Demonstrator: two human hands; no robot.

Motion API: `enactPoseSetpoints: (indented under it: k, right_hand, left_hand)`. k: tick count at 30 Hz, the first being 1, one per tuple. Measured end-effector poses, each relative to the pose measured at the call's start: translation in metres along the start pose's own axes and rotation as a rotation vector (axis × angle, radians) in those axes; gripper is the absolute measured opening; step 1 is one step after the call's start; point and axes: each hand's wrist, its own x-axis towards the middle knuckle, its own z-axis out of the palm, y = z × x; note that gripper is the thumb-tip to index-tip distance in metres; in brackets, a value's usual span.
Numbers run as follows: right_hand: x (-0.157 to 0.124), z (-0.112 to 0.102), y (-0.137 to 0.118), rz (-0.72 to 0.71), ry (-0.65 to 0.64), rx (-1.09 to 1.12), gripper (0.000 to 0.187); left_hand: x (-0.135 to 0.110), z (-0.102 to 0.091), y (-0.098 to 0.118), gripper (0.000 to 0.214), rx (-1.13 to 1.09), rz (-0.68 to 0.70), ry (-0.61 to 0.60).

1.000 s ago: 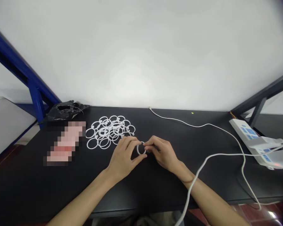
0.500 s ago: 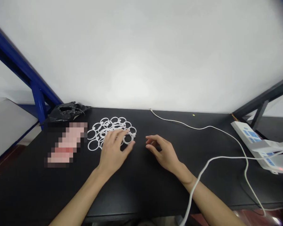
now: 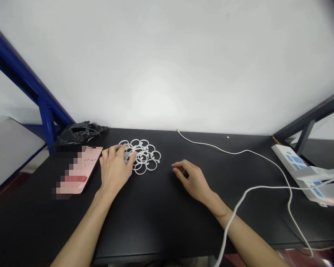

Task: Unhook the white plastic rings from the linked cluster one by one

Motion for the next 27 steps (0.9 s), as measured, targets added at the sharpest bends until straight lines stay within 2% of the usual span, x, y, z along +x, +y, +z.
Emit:
enactPoseSetpoints:
  k: [7,16,21,27]
  right_hand:
    - [0.003,-0.004,0.007,0.046,0.048,-0.040,0.013]
    - [0.005,-0.002,0.011,0.043,0.015,-0.054,0.011]
    - [0.005,-0.002,0.011,0.051,0.001,-0.058,0.010]
    - [0.006,-0.003,0.009,0.057,-0.010,-0.047,0.009]
  left_hand:
    - [-0.003,0.010,-0.001,0.067,0.069,0.075,-0.130]
    - [-0.002,0.011,0.004,0.083,0.141,0.046,-0.256]
    - [0.005,0.009,0.012,0.089,0.164,0.143,-0.270]
    - [0.014,0.017,0.015,0.085,0.144,0.240,-0.401]
